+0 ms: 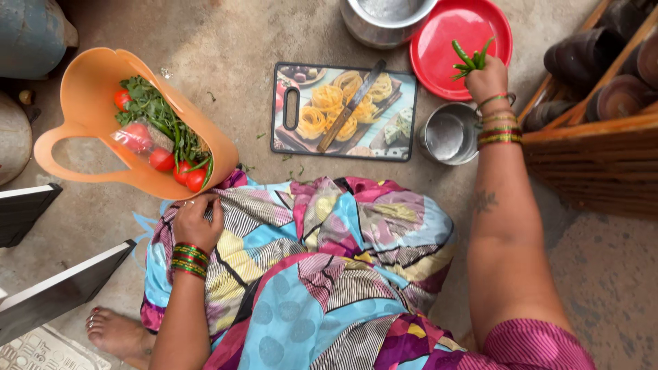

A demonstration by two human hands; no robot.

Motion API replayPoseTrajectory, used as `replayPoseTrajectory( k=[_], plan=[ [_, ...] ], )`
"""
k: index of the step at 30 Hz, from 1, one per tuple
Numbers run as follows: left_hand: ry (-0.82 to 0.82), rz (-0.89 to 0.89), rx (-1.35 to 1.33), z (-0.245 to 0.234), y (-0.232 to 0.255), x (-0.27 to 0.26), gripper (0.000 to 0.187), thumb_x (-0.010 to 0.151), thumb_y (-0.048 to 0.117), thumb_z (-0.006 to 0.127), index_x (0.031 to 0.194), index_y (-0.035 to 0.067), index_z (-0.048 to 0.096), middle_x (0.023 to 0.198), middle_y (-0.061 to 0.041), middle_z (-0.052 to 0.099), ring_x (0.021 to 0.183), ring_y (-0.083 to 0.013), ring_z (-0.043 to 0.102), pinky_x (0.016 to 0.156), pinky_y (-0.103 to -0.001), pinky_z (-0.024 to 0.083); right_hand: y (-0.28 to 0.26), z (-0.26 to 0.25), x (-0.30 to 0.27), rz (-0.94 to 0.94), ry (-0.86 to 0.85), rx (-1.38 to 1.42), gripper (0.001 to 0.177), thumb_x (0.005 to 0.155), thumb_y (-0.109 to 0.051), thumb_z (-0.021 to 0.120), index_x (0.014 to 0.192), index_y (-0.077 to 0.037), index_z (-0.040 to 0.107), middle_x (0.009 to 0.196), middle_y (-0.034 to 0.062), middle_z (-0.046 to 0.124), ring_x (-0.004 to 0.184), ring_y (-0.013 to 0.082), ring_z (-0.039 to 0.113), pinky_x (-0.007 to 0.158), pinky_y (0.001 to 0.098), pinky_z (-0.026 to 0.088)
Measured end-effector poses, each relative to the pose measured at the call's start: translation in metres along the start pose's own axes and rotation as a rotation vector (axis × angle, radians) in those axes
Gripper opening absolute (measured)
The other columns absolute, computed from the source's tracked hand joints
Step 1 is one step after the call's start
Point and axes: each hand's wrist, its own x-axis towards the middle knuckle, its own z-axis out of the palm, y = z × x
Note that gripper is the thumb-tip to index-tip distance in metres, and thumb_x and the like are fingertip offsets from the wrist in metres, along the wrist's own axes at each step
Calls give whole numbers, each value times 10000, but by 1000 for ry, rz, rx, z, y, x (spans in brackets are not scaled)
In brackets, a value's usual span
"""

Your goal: The person sorts various vegetables including green chilies, tomatoes, and leafy greens from a large orange carrier into separate containers and onto a cutting board by hand.

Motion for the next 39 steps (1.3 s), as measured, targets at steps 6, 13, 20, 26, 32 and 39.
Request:
replayPoseTrajectory(
  k=[6,13,20,26,32,39],
  plan=[
    [-19,-60,44,0,2,2,86,913,170,724,938,90,746,863,-137,716,797,-346,667,759,-453,529,52,40,60,36,-108,-382,200,834,-117,792,1017,-44,759,945,252,704,894,422,677,786,501,524],
    [-60,-106,42,-5,5,11,90,887,162,742,924,82,762,826,-143,711,775,-339,676,758,-446,537,65,39,72,157,-305,-352,525,696,-78,874,1202,-82,733,1093,227,732,969,350,701,842,441,557],
    [-40,-62,29,-7,9,12,103,882,148,741,944,67,755,889,-146,731,823,-338,691,788,-436,543,28,-7,63,398,-586,-179,535,832,63,665,1311,-164,735,1102,107,729,868,239,646,757,392,525],
    [-13,-41,27,-6,8,11,89,882,133,738,944,71,748,910,-140,733,845,-334,692,810,-433,546,62,-2,62,245,-435,10,410,916,86,511,1254,-34,711,1122,103,727,1001,159,680,815,307,556],
    [30,8,1,-2,4,8,60,878,118,725,925,80,730,894,-134,726,853,-338,690,805,-441,544,19,-8,11,-34,70,24,382,872,99,509,1182,16,718,1121,150,743,1049,221,728,906,319,580],
    [307,113,33,-17,11,3,80,860,60,702,934,49,673,892,-133,678,830,-344,660,769,-462,531,-133,15,-162,-385,307,9,136,961,88,620,1089,42,624,1116,165,606,1035,318,646,910,402,546]
  ],
)
